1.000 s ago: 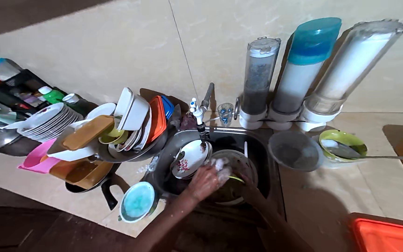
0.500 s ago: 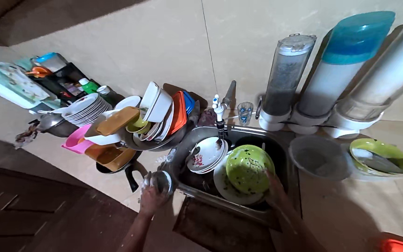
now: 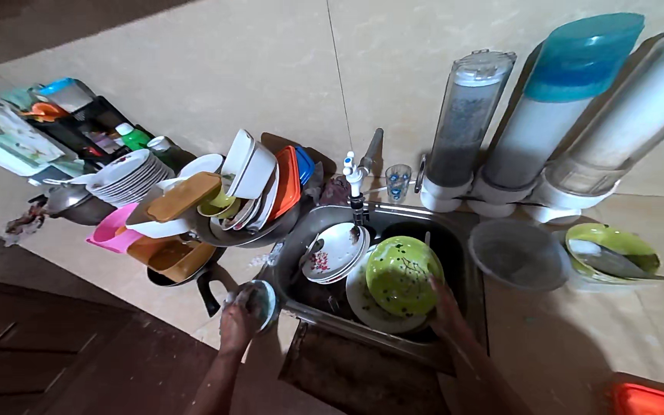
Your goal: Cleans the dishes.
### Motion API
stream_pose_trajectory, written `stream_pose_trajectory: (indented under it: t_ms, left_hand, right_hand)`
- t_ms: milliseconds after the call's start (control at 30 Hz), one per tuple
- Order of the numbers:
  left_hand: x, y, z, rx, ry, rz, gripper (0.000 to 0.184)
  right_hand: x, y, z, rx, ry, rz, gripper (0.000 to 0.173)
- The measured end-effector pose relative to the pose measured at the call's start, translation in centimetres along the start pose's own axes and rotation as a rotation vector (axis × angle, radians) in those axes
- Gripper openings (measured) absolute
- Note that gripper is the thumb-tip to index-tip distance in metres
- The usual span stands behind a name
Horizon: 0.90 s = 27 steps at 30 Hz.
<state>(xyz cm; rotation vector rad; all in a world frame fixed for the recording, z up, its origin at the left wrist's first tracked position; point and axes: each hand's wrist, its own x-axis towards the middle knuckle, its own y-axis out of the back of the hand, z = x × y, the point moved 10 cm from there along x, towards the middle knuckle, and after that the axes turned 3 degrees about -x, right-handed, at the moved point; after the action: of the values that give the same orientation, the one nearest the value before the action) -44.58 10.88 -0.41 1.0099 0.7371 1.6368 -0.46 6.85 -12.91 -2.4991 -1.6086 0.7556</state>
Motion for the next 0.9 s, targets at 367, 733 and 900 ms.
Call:
stream_pose_trajectory:
  t_ms: [367,733,900]
  left_hand:
    - [-7.1,-11.3,28.8,0.066,-1.308,-0.140,0.023]
    - [-8.8,-18.7,23.3,0.127,-0.488,-0.847,0.034]
    - [-8.3,-16.6,26.4,-0.780,-0.139,-0.573,0.029]
  right_hand:
    - [-0.9,-1.7,-0.2,-0.168,0.077,-0.154,0.056]
    - [-1.4,-1.1,-2.4,0.047,0.226,-0.089,0.052]
    - [-1.4,-0.3,-2.8,0.032,0.237,-0.069,0.051]
